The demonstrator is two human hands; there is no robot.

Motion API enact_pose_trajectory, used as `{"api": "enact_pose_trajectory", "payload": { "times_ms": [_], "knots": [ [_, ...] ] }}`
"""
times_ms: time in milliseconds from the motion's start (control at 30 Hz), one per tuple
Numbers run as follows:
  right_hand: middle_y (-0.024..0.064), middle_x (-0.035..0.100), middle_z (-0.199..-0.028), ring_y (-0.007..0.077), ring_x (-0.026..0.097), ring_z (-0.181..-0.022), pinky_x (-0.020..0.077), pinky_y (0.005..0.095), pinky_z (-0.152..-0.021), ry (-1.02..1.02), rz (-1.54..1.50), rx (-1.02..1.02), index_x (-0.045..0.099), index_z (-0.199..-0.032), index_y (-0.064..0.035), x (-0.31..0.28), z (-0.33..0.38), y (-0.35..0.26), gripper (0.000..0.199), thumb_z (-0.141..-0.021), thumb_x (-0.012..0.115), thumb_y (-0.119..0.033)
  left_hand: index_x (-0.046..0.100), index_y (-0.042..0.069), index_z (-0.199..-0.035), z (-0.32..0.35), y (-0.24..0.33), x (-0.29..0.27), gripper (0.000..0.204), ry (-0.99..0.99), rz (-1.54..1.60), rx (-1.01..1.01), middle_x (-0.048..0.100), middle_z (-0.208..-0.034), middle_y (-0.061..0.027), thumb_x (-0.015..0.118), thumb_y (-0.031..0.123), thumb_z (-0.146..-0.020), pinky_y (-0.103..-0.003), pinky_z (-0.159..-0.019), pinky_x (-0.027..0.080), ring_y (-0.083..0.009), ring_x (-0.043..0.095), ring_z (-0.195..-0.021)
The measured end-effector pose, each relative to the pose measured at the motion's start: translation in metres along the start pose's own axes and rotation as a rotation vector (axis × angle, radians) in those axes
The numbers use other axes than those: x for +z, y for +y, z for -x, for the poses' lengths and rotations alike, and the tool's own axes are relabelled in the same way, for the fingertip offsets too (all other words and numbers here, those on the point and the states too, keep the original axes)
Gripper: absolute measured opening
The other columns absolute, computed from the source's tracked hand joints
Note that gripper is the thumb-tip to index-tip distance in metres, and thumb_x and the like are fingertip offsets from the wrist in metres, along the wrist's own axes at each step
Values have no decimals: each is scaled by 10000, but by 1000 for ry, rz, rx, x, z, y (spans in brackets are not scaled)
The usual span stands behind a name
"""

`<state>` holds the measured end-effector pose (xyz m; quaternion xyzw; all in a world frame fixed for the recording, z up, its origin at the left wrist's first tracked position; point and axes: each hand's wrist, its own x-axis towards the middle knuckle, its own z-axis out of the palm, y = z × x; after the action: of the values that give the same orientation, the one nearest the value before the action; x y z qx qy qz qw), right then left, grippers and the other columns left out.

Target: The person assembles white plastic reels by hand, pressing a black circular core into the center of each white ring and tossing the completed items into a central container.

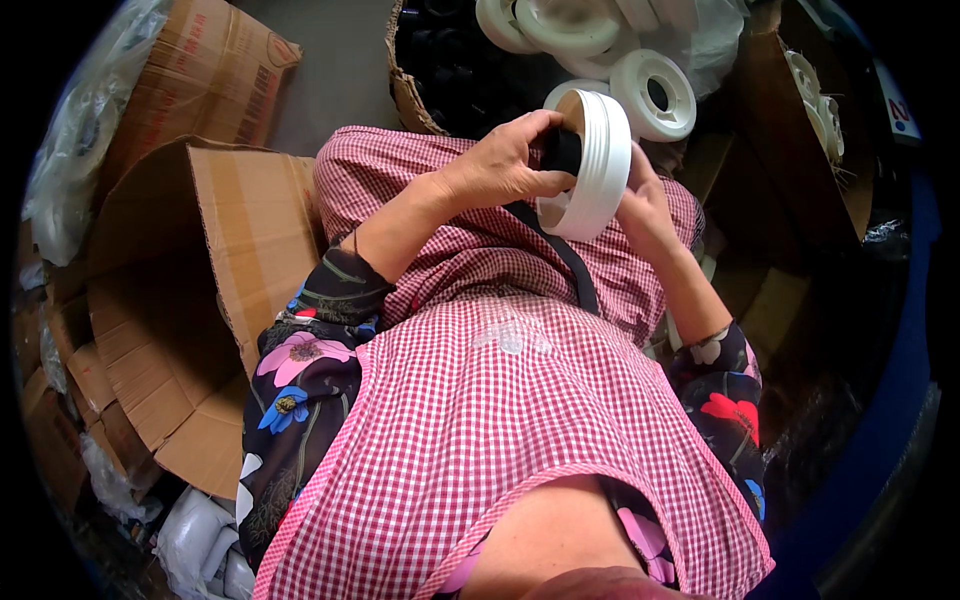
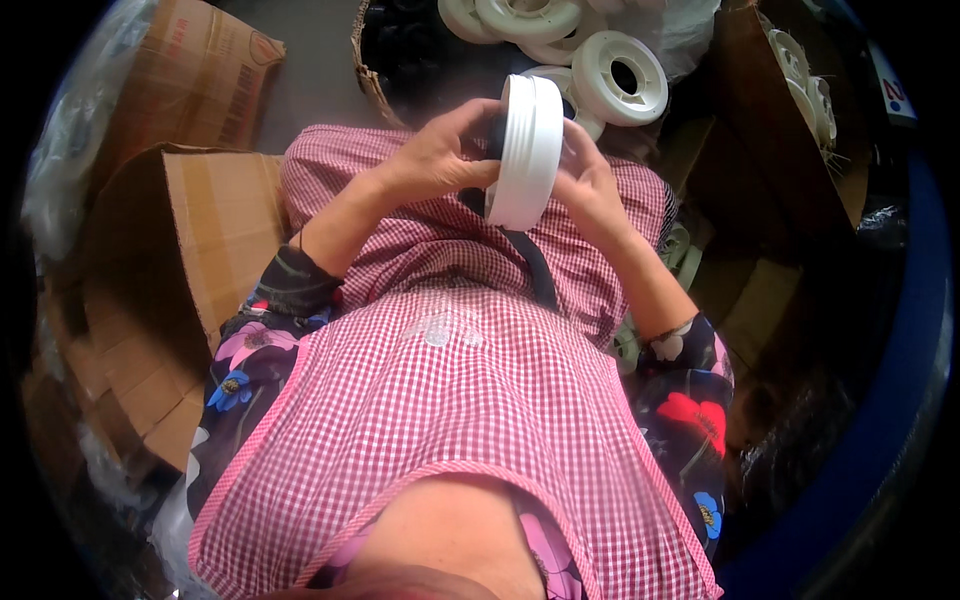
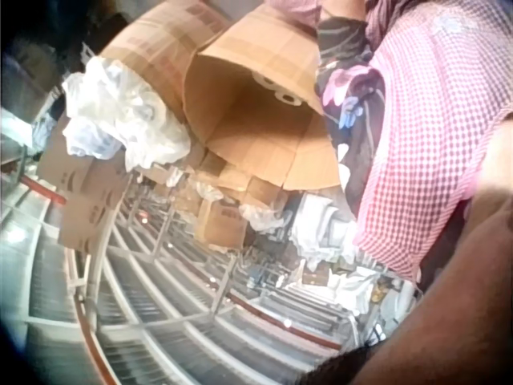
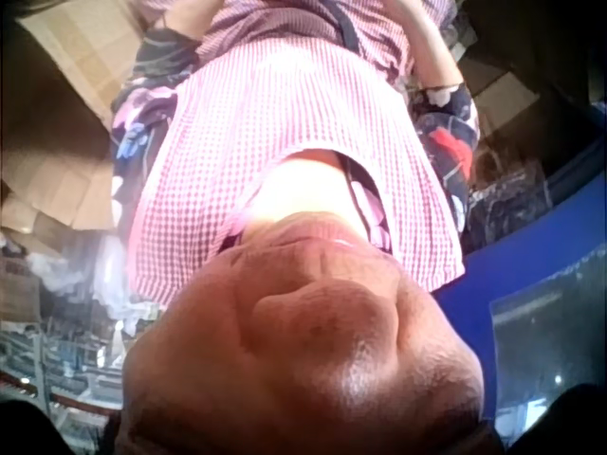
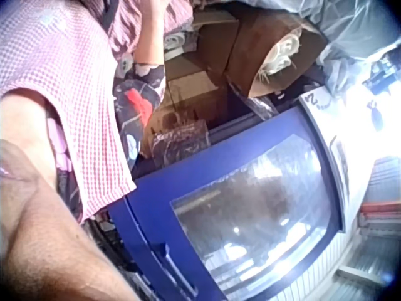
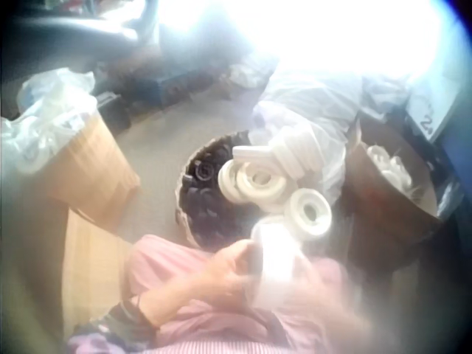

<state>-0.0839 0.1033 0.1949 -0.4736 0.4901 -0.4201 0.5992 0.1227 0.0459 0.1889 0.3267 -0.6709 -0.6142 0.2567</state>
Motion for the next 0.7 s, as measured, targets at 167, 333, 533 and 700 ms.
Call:
{"api": "enact_pose_trajectory", "payload": {
  "times_ms": [167,333,533,700],
  "knots": [
    [77,593,-721,111,568,-685,473,256,-596,-263,-115,448,537,-1139,-26,-24,-15,-19,329,-958,484,-296,411,21,-1310,1,-5,2,763,22,-73,23,537,-1216,-161,785,325,-718,-403,-979,441,-285,531,-1131],
    [44,608,-730,117,549,-656,440,245,-607,260,457,-300,643,-916,-10,-35,-23,-1,226,-943,531,-205,451,1,-1268,22,26,-58,585,281,247,-21,578,-1163,-148,727,160,-777,-375,-901,516,-258,585,-1063],
    [151,554,-1217,343,451,-1187,357,452,-978,439,1317,-326,578,-1170,-40,-99,-82,29,539,-759,692,-371,526,22,-1203,98,50,-161,374,292,1212,668,601,-1139,-118,596,182,-872,-359,-847,521,-224,606,-1006],
    [149,561,-1190,346,413,-1217,280,510,-1006,424,1513,-236,578,-1172,-51,-116,-84,55,609,-658,749,-331,588,40,-1149,-10,-23,-108,274,275,849,206,619,-1119,-94,487,200,-950,-346,-802,526,-195,623,-959]
  ]
}}
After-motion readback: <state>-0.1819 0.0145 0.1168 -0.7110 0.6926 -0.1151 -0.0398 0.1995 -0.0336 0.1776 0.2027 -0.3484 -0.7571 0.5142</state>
